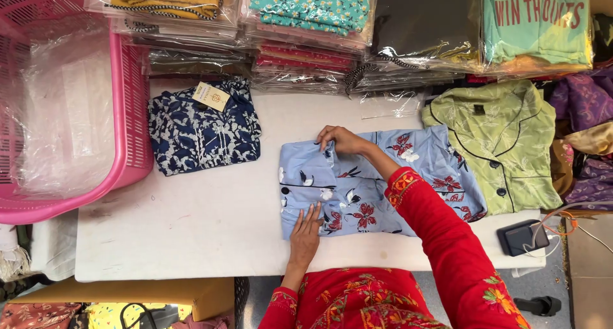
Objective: The person folds a blue floral pajama top, a yellow patterned garment, and a red top on a white table. They smooth and align each item before folding it into a compact shape and stacking it with other folded clothes.
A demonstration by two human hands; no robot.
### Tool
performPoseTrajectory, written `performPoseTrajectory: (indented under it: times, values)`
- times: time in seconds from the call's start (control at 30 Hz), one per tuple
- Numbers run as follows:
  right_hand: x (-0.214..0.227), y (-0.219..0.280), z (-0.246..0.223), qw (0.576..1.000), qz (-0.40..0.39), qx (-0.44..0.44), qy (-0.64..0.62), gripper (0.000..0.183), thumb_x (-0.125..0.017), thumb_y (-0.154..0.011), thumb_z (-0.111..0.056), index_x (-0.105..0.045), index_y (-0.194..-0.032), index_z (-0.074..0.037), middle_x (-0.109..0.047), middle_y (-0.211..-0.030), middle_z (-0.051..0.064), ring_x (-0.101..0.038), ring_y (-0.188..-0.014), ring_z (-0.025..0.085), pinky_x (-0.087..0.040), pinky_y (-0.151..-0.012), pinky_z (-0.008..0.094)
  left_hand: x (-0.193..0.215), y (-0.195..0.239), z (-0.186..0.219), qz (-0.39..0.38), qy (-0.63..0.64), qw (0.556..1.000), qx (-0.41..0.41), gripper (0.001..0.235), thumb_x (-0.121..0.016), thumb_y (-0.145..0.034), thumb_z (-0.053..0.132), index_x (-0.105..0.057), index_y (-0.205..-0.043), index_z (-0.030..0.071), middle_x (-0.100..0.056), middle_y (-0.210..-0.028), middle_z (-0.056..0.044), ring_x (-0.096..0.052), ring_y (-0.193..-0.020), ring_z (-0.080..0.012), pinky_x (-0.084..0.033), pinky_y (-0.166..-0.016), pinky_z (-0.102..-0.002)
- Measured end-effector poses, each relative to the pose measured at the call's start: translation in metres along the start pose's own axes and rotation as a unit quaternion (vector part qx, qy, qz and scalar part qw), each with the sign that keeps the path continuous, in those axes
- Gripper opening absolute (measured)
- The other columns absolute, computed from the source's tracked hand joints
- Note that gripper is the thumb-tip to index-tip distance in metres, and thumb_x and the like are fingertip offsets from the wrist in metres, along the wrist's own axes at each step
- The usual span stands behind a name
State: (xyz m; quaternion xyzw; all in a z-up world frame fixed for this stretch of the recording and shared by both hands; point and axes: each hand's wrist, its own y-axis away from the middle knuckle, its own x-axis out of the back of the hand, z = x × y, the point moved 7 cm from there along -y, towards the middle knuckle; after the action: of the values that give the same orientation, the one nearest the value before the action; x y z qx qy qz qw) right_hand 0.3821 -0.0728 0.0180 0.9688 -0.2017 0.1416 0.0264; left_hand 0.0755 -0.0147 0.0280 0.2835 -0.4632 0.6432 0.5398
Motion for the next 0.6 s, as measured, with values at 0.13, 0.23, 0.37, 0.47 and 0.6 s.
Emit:
performPoseTrajectory:
  times: [0.13,0.23,0.37,0.47,0.6]
  values:
    - [0.001,0.022,0.002,0.999,0.021,-0.045,0.014,0.05,-0.057,-0.071,0.001,-0.085,-0.11,-0.013,-0.069,-0.122,0.006,-0.06,-0.122,0.021,-0.047,-0.108,0.033,0.037,-0.023,0.025,-0.064,0.057,0.996,-0.024,0.047,-0.072,-0.084,0.014,-0.062,-0.129,0.004,-0.054,-0.154,-0.01,-0.044,-0.148,-0.0278,-0.027,-0.124,-0.047]
    - [-0.016,0.038,0.021,0.901,0.073,-0.314,-0.29,0.042,-0.057,-0.095,-0.031,-0.083,-0.127,-0.02,-0.065,-0.104,0.007,-0.051,-0.084,0.023,-0.044,-0.071,0.03,0.034,-0.021,0.026,-0.068,0.142,0.987,-0.042,0.061,-0.073,-0.086,0.032,-0.059,-0.138,0.003,-0.048,-0.152,-0.014,-0.036,-0.144,-0.0325,-0.019,-0.118,-0.054]
    - [-0.015,0.027,-0.014,0.969,0.123,-0.213,-0.036,0.049,-0.081,-0.083,-0.024,-0.063,-0.127,-0.013,-0.069,-0.113,0.004,-0.064,-0.104,0.021,-0.051,-0.083,0.032,-0.001,-0.016,0.014,-0.048,0.099,0.994,0.001,0.05,-0.066,-0.097,0.033,-0.058,-0.142,0.012,-0.048,-0.158,-0.005,-0.037,-0.153,-0.0263,-0.02,-0.127,-0.051]
    - [-0.021,0.037,-0.03,0.948,0.184,-0.243,0.087,0.071,-0.085,-0.071,-0.017,-0.056,-0.135,-0.014,-0.068,-0.115,0.01,-0.066,-0.103,0.028,-0.053,-0.091,0.038,0.0,-0.047,0.025,-0.019,0.039,0.998,0.045,0.055,-0.061,-0.1,0.034,-0.056,-0.147,0.008,-0.044,-0.162,-0.01,-0.033,-0.156,-0.0286,-0.019,-0.128,-0.052]
    - [-0.054,0.056,-0.095,0.829,0.302,-0.11,0.457,0.065,-0.07,-0.082,-0.003,-0.058,-0.144,-0.016,-0.058,-0.151,0.007,-0.047,-0.15,0.027,-0.036,-0.122,0.049,-0.014,-0.066,0.042,-0.053,-0.023,0.998,0.036,0.064,-0.061,-0.095,0.044,-0.057,-0.143,0.003,-0.041,-0.158,-0.017,-0.025,-0.151,-0.0342,-0.011,-0.12,-0.062]
